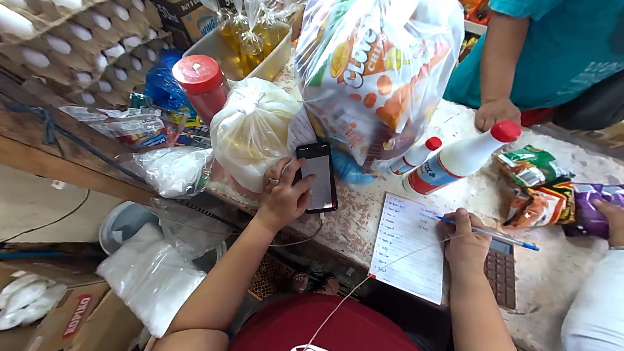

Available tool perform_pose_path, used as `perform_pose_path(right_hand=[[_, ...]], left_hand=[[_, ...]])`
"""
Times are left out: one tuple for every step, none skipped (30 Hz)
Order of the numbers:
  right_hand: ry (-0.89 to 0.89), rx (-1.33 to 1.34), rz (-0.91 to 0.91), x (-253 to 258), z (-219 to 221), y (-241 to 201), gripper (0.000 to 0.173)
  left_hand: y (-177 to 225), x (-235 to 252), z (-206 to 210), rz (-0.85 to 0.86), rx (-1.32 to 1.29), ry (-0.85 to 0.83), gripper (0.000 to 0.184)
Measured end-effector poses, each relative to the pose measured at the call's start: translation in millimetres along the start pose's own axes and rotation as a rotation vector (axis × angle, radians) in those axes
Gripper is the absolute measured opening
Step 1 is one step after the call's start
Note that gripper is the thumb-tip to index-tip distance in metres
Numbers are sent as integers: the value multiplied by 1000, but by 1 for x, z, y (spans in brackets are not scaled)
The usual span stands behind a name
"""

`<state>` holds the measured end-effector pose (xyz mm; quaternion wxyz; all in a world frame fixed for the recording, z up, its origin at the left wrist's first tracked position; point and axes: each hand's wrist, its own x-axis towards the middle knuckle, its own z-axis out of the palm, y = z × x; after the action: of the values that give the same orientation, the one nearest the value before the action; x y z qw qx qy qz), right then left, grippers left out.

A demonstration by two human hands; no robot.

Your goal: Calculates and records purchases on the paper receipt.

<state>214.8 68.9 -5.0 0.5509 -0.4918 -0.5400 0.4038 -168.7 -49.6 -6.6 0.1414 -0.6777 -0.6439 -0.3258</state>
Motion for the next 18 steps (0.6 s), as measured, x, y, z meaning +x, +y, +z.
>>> perform_pose_path(right_hand=[[-4, 1, -3, 0, 0, 0, 25], [-7, 8, -5, 0, -1, 0, 25], [-11, 12, -8, 0, -1, 1, 25], [-14, 13, -9, 0, -1, 1, 25], [-15, 11, -11, 0, -1, 2, 26], [-19, 9, -12, 0, -1, 2, 26], [-21, 6, -10, 0, -2, 2, 26], [-16, 5, -5, 0, -1, 2, 26], [-10, 2, 4, 0, -1, 2, 26], [-4, 0, 11, 0, -1, 1, 27], [1, -3, 14, 0, -1, 1, 27], [2, -1, 15, 0, -1, 0, 26], [1, 1, 11, 1, -1, 1, 26], [-1, 5, 6, 1, -1, 0, 26], [-5, 4, 4, 2, -1, 0, 26], [-8, 2, -1, 2, -1, 0, 26], [-11, -7, -2, 2, -1, 1, 27], [-19, -27, -7, 2, -1, 2, 27]], left_hand=[[1, 1, 1, -5, 9, -2, 32], [1, 1, 2, -8, 20, -1, 32], [1, 1, 3, -12, 31, 4, 32], [1, 0, 4, -21, 40, 11, 32], [1, 0, 5, -34, 46, 18, 32], [1, 0, 4, -50, 51, 27, 32], [1, 0, 4, -67, 62, 34, 32], [0, -1, 3, -79, 72, 40, 32], [-1, -1, 3, -86, 80, 43, 33], [-2, -2, 3, -91, 85, 48, 32], [-3, -2, 3, -90, 89, 56, 32], [-4, -2, 3, -89, 90, 60, 32], [-4, -2, 3, -86, 90, 60, 32], [-4, -2, 3, -84, 88, 57, 32], [-4, -1, 4, -84, 87, 53, 33], [-4, -1, 4, -83, 90, 52, 33], [-5, -2, 4, -81, 91, 55, 32], [-6, -3, 4, -81, 90, 63, 32]])
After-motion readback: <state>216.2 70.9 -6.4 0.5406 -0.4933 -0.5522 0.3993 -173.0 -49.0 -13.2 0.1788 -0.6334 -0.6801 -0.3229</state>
